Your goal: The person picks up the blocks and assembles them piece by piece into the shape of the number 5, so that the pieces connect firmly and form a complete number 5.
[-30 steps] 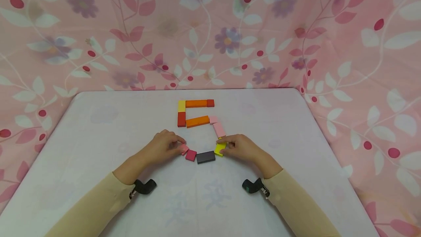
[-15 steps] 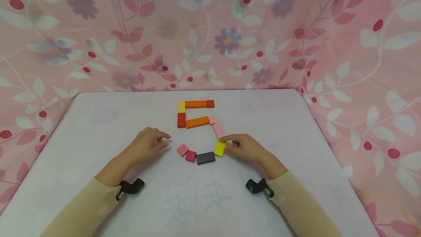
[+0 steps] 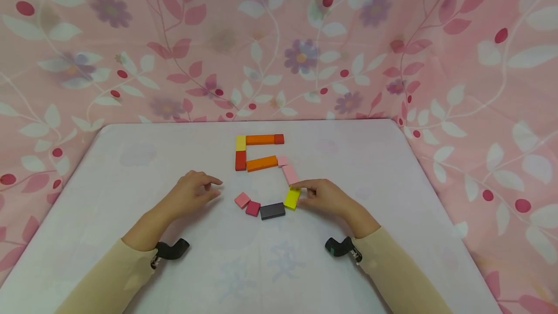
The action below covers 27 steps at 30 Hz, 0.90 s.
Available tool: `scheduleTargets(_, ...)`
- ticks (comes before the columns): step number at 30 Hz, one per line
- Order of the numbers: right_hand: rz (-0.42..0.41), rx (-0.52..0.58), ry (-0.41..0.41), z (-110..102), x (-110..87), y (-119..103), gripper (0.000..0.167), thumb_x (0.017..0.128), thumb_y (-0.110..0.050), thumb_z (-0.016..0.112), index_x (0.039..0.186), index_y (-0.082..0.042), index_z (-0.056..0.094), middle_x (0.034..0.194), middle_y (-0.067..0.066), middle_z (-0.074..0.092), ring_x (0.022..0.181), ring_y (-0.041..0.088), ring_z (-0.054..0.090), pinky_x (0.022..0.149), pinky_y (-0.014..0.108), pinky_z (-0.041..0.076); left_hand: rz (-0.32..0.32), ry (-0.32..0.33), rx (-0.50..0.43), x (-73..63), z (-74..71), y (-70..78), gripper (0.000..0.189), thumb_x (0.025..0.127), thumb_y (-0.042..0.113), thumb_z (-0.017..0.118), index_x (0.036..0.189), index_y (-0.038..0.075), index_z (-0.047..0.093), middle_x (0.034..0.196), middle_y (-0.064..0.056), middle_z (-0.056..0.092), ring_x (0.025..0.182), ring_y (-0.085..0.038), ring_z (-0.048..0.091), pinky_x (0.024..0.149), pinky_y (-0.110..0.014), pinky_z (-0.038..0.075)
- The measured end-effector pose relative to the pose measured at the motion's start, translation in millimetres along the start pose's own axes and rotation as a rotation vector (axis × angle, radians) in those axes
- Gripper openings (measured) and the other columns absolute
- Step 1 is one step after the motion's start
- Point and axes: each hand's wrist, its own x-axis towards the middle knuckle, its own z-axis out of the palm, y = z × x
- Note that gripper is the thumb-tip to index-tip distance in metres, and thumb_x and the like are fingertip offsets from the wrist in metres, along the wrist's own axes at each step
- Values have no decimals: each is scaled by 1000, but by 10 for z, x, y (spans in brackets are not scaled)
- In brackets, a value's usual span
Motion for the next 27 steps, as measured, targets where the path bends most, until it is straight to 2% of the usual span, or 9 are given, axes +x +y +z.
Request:
scheduleTargets(6, -57, -44, -42, -27, 53, -15, 48, 84, -36, 81, 131, -30, 68, 61, -8, 35, 58, 11, 36, 55, 26, 29, -9, -35, 20, 58, 69, 39, 33, 91, 32, 74, 122, 22, 73, 86, 6, 59, 93, -19, 49, 78, -36, 41)
scheduleTargets(11, -80, -61, -69, -39, 72, -29, 46, 85, -35, 81, 129, -29, 70, 60, -9, 33, 57, 9, 34, 56, 26, 29, -4, -73, 21, 111, 157, 89, 33, 90, 34, 75, 122, 25, 73, 88, 8, 59, 92, -17, 49, 77, -33, 43)
scheduleTargets(16, -98, -70, -76, -33, 78, -32, 43, 85, -34, 80, 127, -29, 71, 59, -9, 31, 55, 9, 31, 55, 26, 28, -14, -83, 16, 127, 222, 153, 36, 89, 36, 75, 124, 28, 72, 93, 10, 60, 95, -15, 50, 78, -32, 44)
scheduleTargets(27, -106, -63, -61, -13, 75, -35, 41, 84, -33, 81, 125, -28, 73, 60, -10, 32, 56, 8, 31, 55, 26, 28, 55, -84, 31, 135, 267, 237, 33, 89, 37, 75, 120, 25, 75, 89, 11, 60, 92, -14, 48, 81, -34, 40)
